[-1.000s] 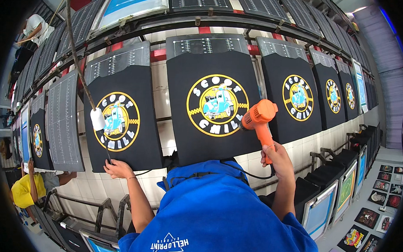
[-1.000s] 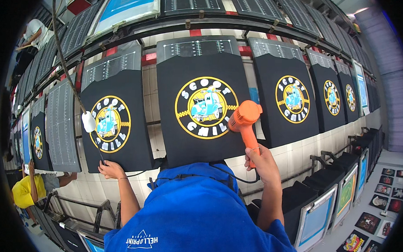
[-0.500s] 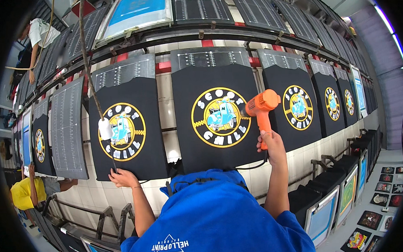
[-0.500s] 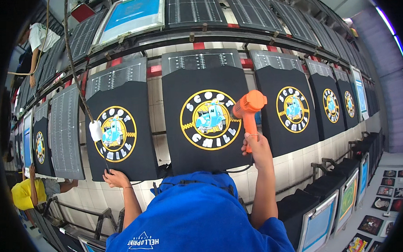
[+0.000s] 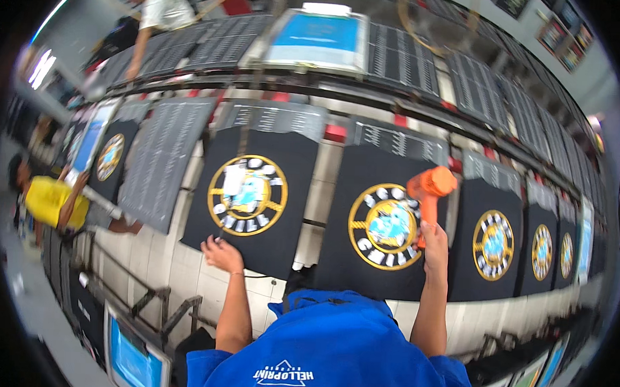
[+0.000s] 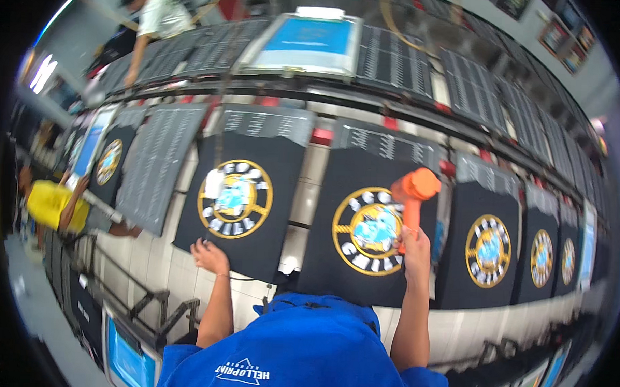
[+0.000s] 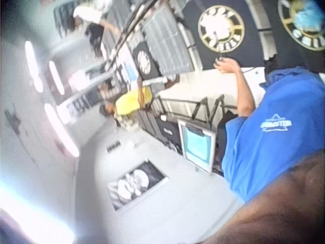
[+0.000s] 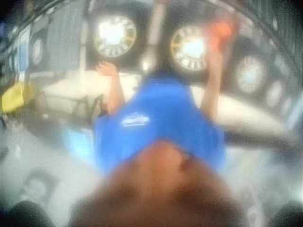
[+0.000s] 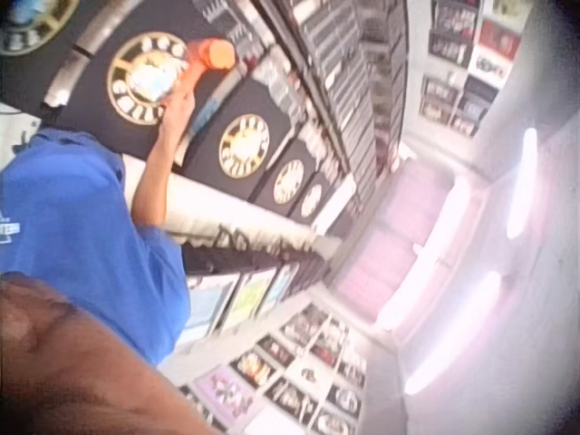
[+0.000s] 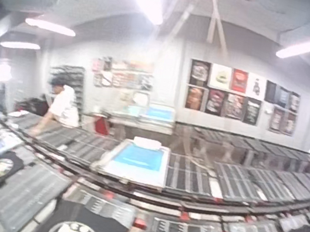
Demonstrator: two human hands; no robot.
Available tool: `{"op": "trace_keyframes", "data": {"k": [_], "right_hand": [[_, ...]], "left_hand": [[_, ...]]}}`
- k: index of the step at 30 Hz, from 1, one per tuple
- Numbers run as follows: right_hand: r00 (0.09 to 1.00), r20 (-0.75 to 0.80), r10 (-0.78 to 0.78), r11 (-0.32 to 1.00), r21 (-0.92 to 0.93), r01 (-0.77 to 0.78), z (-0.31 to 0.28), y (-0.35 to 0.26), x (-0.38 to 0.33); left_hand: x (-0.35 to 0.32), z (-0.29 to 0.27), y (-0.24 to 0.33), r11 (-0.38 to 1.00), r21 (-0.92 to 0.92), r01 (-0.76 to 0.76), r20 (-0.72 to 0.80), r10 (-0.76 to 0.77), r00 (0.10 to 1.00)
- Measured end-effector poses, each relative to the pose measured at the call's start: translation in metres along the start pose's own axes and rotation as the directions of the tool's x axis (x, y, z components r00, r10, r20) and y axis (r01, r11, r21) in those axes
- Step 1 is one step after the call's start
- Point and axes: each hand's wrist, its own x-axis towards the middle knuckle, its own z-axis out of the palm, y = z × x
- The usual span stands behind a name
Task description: The person uses a heat gun to dry ink on a series of black t-shirts mounted on printing stations, moving from one station to the next.
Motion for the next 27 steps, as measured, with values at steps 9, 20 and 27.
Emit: {"op": "trace_keyframes", "data": {"k": [9,20,27], "right_hand": [[0.883,0.449,0.138,0.99,-0.053,-0.129,0.029,0.001,-0.027],[0.715,0.668,0.204,0.937,0.078,-0.34,0.104,0.015,-0.097],[0.641,0.717,0.275,0.913,0.015,-0.408,0.18,0.014,-0.101]], "left_hand": [[-0.009,-0.045,-0.037,0.981,-0.19,0.048,0.213,-0.006,0.977],[-0.003,-0.155,-0.082,0.957,-0.284,0.055,0.236,0.014,0.972],[0.073,-0.166,-0.118,0.931,-0.364,0.0,0.089,0.035,0.995]]}}
